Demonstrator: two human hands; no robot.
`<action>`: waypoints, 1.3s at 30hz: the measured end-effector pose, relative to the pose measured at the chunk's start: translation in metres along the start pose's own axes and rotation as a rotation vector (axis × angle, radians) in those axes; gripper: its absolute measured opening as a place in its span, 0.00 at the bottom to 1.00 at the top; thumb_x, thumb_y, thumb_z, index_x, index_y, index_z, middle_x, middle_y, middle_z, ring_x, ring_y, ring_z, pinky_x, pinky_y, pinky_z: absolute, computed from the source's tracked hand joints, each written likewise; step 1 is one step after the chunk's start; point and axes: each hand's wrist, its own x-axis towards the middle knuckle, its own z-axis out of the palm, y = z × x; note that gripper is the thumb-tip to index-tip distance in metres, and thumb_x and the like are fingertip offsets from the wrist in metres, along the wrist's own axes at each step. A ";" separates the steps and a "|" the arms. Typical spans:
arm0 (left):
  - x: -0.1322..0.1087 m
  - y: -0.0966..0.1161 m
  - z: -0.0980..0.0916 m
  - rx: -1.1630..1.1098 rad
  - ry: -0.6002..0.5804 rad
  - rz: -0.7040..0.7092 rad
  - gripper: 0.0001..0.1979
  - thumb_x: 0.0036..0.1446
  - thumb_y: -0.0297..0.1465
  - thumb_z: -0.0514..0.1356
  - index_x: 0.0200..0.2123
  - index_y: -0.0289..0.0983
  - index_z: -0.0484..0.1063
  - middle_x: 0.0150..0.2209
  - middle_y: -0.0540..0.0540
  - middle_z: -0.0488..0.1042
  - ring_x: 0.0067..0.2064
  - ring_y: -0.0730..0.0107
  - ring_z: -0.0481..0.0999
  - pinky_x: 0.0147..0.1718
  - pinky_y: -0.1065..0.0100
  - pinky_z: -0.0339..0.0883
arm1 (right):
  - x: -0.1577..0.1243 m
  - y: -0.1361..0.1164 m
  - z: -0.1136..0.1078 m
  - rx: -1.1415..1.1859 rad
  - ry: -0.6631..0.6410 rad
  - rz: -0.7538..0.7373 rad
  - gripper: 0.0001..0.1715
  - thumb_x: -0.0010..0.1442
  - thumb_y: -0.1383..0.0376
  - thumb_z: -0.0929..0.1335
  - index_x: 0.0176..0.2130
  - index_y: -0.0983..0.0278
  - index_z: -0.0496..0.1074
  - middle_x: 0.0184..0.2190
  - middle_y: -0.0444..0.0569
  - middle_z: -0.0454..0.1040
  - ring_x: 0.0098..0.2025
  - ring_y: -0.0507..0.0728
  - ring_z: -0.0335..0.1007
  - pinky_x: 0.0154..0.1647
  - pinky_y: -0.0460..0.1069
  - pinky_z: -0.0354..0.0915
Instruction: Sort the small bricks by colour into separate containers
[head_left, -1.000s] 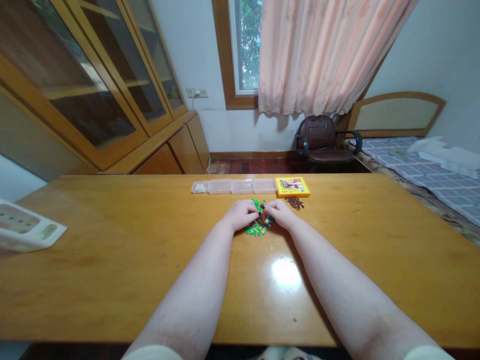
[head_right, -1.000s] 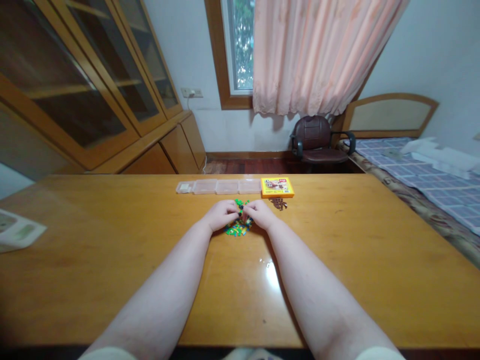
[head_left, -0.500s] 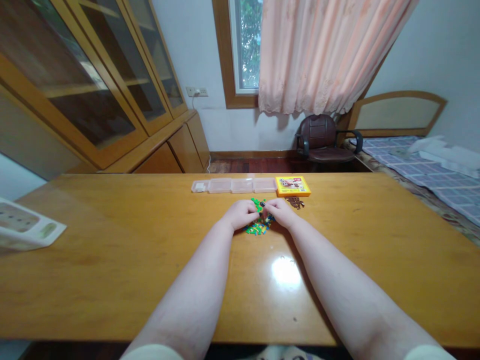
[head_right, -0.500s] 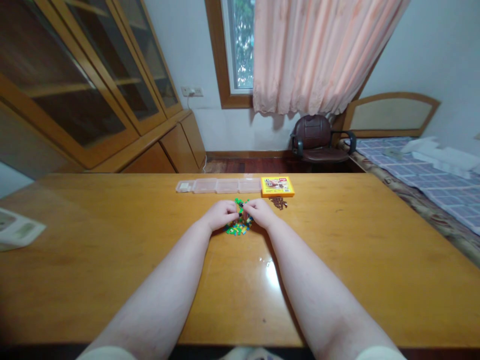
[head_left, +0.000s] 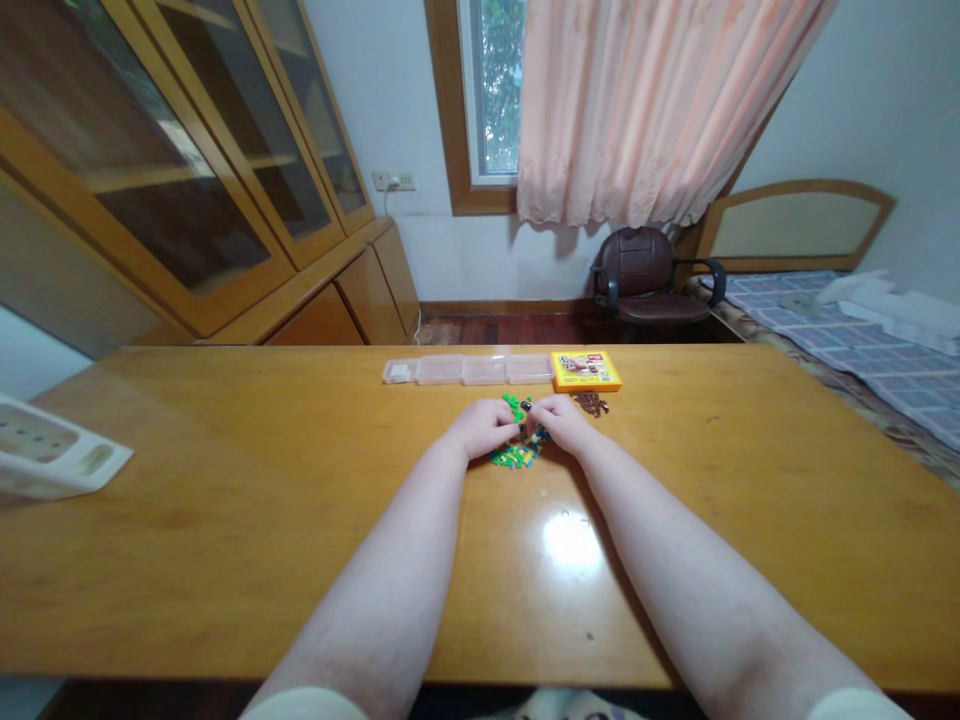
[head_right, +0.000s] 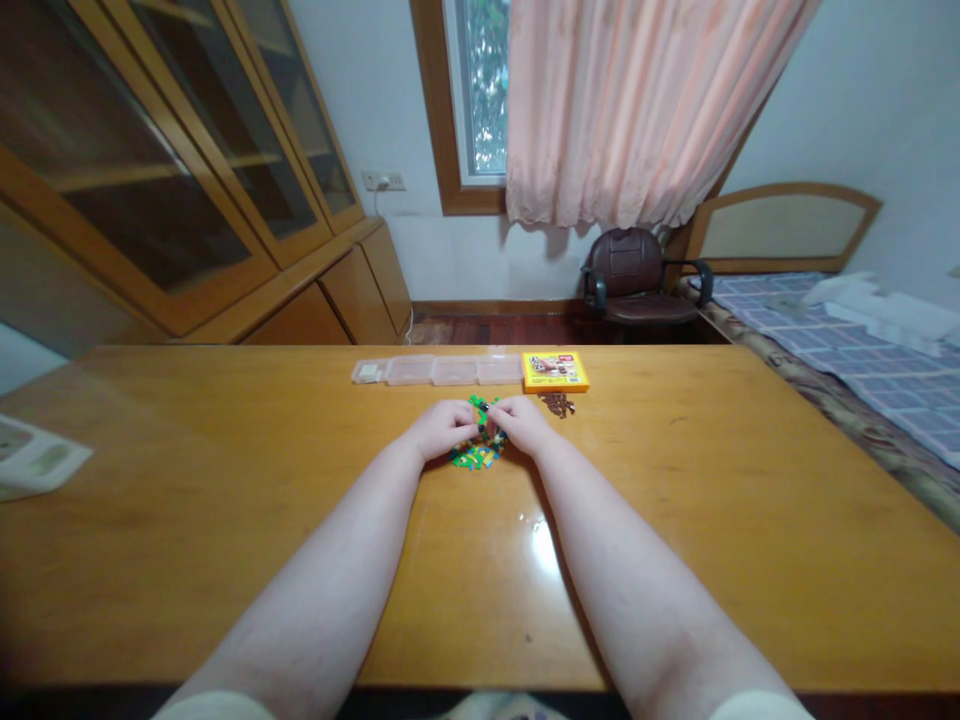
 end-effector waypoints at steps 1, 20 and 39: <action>0.000 0.000 0.000 0.001 0.000 -0.003 0.14 0.52 0.31 0.56 0.17 0.35 0.71 0.24 0.49 0.69 0.29 0.73 0.67 0.31 0.71 0.60 | 0.000 -0.001 0.000 0.000 0.000 0.001 0.22 0.56 0.61 0.59 0.19 0.65 0.72 0.20 0.46 0.73 0.25 0.53 0.68 0.32 0.46 0.61; -0.001 -0.001 0.000 0.027 0.061 0.073 0.13 0.54 0.32 0.56 0.22 0.35 0.75 0.26 0.49 0.69 0.31 0.72 0.68 0.32 0.71 0.60 | 0.002 0.003 -0.003 -0.079 0.148 0.096 0.28 0.60 0.58 0.58 0.16 0.66 0.69 0.15 0.47 0.70 0.21 0.52 0.66 0.28 0.45 0.60; -0.001 0.003 -0.001 0.035 0.006 0.074 0.11 0.52 0.30 0.55 0.32 0.40 0.79 0.33 0.48 0.74 0.37 0.68 0.71 0.39 0.70 0.63 | 0.000 0.002 0.000 -0.009 -0.058 -0.027 0.24 0.57 0.60 0.59 0.17 0.66 0.70 0.17 0.47 0.71 0.23 0.52 0.67 0.29 0.45 0.61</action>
